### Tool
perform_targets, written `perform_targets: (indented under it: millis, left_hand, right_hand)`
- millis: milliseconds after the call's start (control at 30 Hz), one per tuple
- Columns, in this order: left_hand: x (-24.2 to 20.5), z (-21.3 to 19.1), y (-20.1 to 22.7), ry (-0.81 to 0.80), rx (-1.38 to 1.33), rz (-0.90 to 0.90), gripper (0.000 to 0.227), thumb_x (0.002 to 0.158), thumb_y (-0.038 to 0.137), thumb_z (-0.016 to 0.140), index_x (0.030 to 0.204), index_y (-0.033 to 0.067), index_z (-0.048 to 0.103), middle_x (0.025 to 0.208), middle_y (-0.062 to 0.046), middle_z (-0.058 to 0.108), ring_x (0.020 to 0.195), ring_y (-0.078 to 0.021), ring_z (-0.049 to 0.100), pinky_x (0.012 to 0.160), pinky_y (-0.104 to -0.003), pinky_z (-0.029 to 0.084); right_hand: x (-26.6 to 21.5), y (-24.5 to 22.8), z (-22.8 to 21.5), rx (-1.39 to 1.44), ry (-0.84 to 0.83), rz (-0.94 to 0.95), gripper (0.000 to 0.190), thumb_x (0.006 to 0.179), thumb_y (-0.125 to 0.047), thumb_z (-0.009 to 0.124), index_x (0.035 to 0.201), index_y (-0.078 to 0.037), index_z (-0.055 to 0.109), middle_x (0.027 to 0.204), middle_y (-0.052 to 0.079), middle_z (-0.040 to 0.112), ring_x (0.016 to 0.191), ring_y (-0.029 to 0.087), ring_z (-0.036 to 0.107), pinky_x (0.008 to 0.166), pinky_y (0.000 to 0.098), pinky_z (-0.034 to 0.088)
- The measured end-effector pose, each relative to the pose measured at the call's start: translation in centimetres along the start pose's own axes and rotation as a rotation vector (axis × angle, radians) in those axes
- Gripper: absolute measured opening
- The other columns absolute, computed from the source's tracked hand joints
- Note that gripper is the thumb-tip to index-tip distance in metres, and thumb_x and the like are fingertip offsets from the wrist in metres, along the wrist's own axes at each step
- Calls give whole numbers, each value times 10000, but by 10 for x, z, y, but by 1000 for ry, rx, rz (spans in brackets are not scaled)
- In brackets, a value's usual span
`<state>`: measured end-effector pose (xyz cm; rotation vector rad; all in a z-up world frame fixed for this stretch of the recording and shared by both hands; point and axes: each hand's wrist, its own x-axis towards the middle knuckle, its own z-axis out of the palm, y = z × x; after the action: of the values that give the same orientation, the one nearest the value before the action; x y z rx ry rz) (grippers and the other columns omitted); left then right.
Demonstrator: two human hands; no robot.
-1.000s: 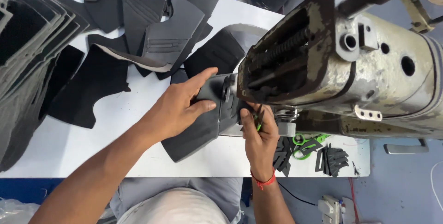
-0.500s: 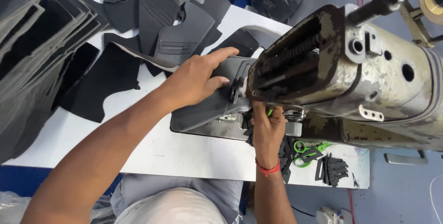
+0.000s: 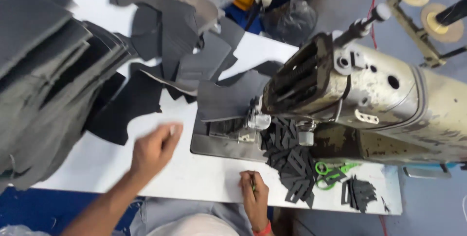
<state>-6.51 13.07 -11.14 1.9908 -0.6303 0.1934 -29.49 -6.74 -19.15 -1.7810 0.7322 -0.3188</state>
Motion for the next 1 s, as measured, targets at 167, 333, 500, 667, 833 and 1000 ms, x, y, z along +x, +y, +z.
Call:
perform_targets:
  millis: [167, 333, 500, 667, 833, 1000]
  left_hand:
    - [-106, -1, -49, -248, 65, 112, 136, 952, 224, 691, 1013, 104, 702, 831, -49, 753, 674, -179, 717, 577, -287, 566]
    - [-122, 5, -55, -380, 423, 308, 174, 898, 275, 725, 947, 110, 702, 722, -47, 693, 669, -207, 671, 608, -343, 563]
    - [-119, 3, -57, -433, 361, 233, 203, 888, 271, 727, 976, 91, 696, 755, -56, 704, 672, -187, 669, 600, -323, 565]
    - [-110, 0, -44, -421, 387, 248, 188, 898, 267, 707, 970, 98, 668, 743, -71, 701, 667, -214, 673, 607, -339, 568]
    - [-110, 2, -41, -480, 416, 210, 172, 917, 275, 686, 985, 120, 653, 720, -67, 695, 649, -209, 676, 597, -345, 572]
    - [-109, 4, -39, -456, 441, 198, 174, 904, 281, 684, 971, 127, 637, 699, -59, 696, 642, -210, 685, 591, -357, 572]
  right_hand:
    - [-2, 8, 8, -15, 78, -52, 129, 980, -71, 589, 1012, -2, 693, 691, 40, 667, 600, 80, 564, 544, 240, 432]
    - [-2, 9, 12, -127, 10, -198, 97, 935, -55, 616, 992, -10, 681, 696, 54, 668, 607, 113, 619, 578, 260, 504]
    - [-2, 7, 15, -218, 36, -169, 67, 897, -75, 694, 951, -35, 689, 645, 75, 660, 539, 150, 600, 532, 284, 488]
    - [-2, 6, 16, -231, 72, -230, 76, 887, -60, 684, 958, -32, 679, 686, 88, 677, 554, 174, 636, 546, 291, 507]
    - [-5, -2, 14, -280, 74, -157, 73, 891, -83, 712, 935, -33, 683, 673, 110, 666, 531, 213, 604, 537, 304, 494]
    - [-4, -12, 14, -249, 83, -250, 91, 886, -90, 697, 949, -29, 668, 697, 109, 672, 530, 205, 610, 532, 302, 494]
